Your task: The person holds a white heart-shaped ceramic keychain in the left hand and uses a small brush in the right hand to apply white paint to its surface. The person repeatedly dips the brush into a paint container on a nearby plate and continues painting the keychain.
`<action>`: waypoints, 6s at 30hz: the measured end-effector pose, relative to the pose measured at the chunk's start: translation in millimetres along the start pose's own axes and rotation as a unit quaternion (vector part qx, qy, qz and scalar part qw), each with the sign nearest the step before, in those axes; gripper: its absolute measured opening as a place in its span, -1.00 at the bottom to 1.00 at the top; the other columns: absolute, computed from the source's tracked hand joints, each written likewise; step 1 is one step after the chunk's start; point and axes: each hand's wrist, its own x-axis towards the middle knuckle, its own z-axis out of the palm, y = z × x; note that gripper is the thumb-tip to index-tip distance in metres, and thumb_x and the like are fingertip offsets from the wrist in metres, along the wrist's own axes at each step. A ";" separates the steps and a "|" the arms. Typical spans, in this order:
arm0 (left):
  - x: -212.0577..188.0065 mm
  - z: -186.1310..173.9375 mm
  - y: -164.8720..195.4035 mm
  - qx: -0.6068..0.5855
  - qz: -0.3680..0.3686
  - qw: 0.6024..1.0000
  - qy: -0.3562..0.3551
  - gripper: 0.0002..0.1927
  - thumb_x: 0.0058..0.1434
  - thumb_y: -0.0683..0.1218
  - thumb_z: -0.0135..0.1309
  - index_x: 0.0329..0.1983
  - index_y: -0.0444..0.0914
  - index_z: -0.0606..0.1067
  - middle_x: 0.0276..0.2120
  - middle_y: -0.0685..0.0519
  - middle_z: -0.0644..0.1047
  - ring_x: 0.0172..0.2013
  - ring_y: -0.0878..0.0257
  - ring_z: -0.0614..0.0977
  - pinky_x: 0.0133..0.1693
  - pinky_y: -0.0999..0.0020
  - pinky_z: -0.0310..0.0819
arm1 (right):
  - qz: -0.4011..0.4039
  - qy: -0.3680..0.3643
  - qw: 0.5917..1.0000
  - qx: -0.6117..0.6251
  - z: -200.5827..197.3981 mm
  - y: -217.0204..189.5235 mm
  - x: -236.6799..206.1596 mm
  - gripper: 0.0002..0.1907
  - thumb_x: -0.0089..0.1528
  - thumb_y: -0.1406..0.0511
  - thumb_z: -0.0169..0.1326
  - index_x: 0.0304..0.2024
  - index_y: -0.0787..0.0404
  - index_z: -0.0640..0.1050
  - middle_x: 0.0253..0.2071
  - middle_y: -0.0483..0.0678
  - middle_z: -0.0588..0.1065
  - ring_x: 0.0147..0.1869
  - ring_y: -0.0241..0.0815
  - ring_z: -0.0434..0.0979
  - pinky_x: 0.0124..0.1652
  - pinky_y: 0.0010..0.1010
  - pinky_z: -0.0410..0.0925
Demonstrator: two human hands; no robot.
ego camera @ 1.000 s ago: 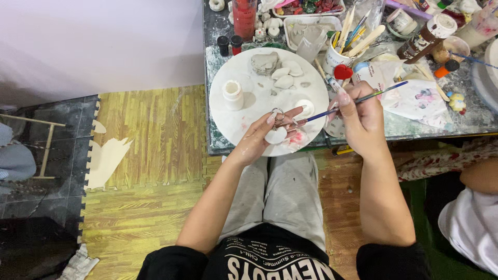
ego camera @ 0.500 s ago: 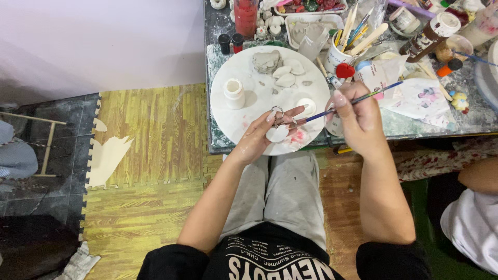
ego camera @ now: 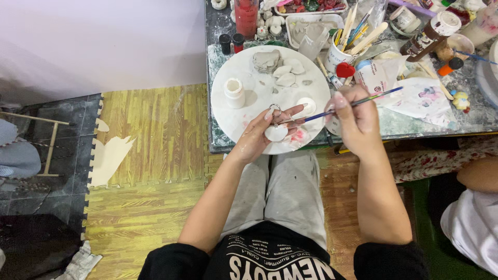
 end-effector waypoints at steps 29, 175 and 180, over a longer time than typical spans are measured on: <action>-1.6 6.0 4.4 -0.018 -0.004 1.000 -0.024 -0.58 0.59 0.12 -0.26 0.05 -0.27 0.46 0.45 -0.34 0.27 0.34 -0.22 0.45 0.35 0.05 0.38 | -0.023 -0.037 0.995 -0.090 0.0 -21.5 19.6 -0.79 0.54 0.37 -0.05 -0.23 0.28 0.36 -0.34 -0.09 0.44 -0.29 -0.31 0.43 -0.20 -0.47 0.32; 2.6 2.4 5.7 -0.067 0.013 0.997 -0.030 -0.59 0.58 0.11 -0.21 -0.07 -0.30 0.47 0.47 -0.35 0.22 0.39 -0.24 0.37 0.40 0.00 0.27 | 0.009 -0.096 0.991 -0.093 6.4 -30.9 36.0 -0.75 0.53 0.30 -0.10 -0.22 0.31 0.43 -0.32 -0.10 0.43 -0.26 -0.31 0.48 -0.21 -0.45 0.35; 3.1 6.9 11.4 -0.109 0.002 0.994 -0.030 -0.65 0.56 0.10 -0.20 -0.12 -0.23 0.47 0.48 -0.33 0.18 0.42 -0.27 0.32 0.42 -0.04 0.22 | 0.024 -0.063 0.995 -0.073 -6.0 -22.4 28.1 -0.73 0.55 0.29 -0.11 -0.23 0.29 0.42 -0.29 -0.09 0.45 -0.26 -0.32 0.45 -0.21 -0.48 0.33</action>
